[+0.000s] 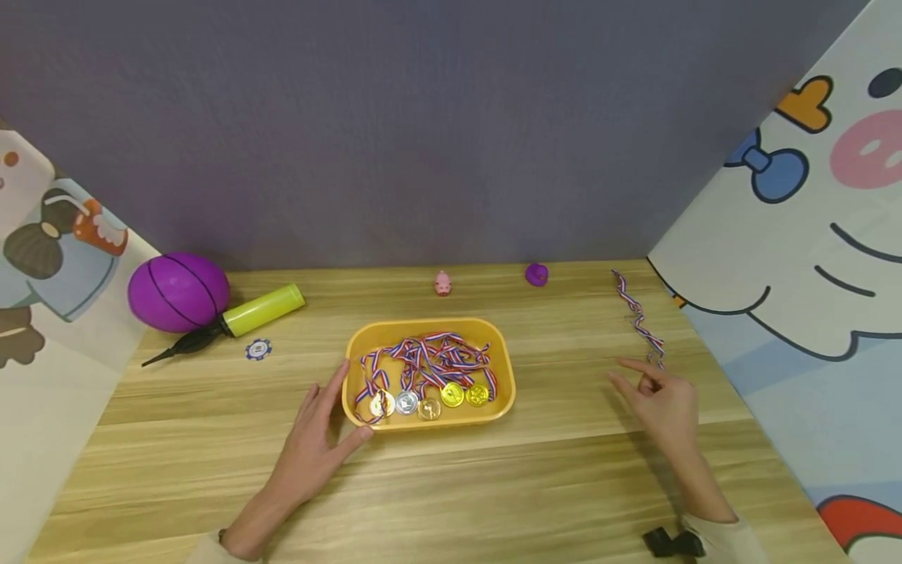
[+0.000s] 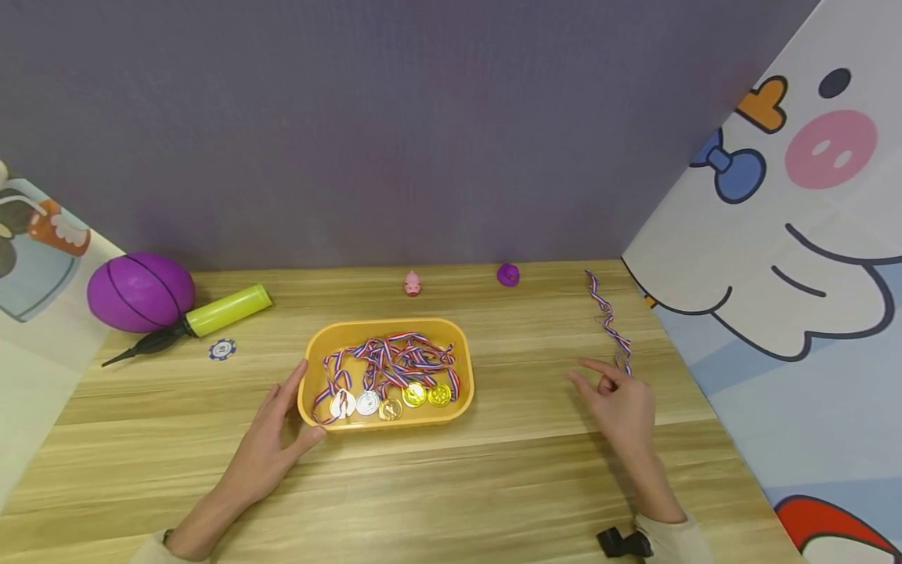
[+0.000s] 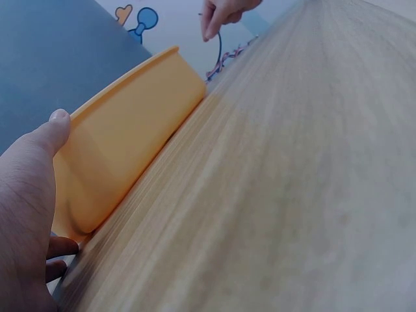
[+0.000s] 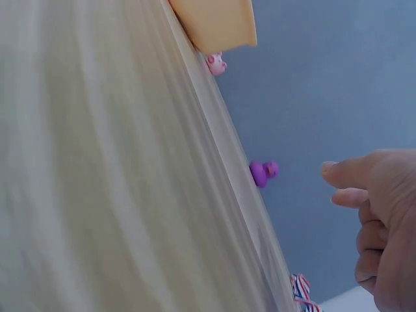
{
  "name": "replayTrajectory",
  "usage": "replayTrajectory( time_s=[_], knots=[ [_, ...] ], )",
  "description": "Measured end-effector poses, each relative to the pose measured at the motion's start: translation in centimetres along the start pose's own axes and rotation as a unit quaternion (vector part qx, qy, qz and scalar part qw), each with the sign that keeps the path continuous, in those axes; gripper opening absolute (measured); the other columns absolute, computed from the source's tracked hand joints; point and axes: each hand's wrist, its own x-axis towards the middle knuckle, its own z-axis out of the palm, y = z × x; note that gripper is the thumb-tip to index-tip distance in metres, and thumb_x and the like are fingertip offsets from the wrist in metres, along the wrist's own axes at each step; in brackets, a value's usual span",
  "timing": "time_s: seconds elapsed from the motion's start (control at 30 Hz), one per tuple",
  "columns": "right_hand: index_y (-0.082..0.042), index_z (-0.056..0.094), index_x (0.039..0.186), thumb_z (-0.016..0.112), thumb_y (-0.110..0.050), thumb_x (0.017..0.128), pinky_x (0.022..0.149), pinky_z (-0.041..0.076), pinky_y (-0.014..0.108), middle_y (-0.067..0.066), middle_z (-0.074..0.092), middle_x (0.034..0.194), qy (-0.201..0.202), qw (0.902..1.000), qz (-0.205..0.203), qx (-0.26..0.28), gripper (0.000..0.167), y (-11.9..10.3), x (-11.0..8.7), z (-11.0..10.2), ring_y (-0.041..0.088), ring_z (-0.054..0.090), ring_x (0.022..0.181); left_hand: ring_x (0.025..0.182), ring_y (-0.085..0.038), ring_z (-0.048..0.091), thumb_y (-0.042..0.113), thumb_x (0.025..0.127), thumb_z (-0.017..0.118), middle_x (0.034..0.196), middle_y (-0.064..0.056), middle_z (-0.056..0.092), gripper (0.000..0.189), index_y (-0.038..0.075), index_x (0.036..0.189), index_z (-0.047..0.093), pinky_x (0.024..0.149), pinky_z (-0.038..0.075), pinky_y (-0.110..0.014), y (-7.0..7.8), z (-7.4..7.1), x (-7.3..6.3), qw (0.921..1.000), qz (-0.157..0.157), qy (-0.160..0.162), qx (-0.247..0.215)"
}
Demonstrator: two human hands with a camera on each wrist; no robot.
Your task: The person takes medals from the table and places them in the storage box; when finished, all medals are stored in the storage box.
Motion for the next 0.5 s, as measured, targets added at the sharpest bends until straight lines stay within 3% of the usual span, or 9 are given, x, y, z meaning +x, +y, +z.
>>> replayTrajectory(
  time_s=[0.3, 0.5],
  knots=[
    [0.002, 0.087, 0.099, 0.099, 0.002, 0.076, 0.043, 0.017, 0.018, -0.007, 0.040, 0.051, 0.023, 0.9983, 0.031, -0.043, 0.026, 1.5, 0.2, -1.6, -0.010, 0.023, 0.050, 0.161, -0.064, 0.022, 0.047, 0.100, 0.080, 0.174, -0.023, 0.040, 0.103, 0.039, 0.179, 0.015, 0.128, 0.016, -0.083, -0.1, 0.0, 0.0, 0.9999, -0.011, -0.004, 0.000],
    [-0.002, 0.088, 0.108, 0.100, -0.012, 0.080, 0.040, 0.020, 0.022, -0.008, 0.043, 0.050, -0.010, 0.9929, 0.068, -0.097, 0.031, 2.7, 0.1, -2.9, -0.002, 0.028, 0.047, 0.161, -0.064, 0.021, 0.048, 0.100, 0.080, 0.175, -0.022, 0.040, 0.103, 0.040, 0.179, 0.015, 0.127, 0.016, -0.084, -0.1, 0.0, 0.0, 0.9999, -0.012, -0.005, -0.001]
  ],
)
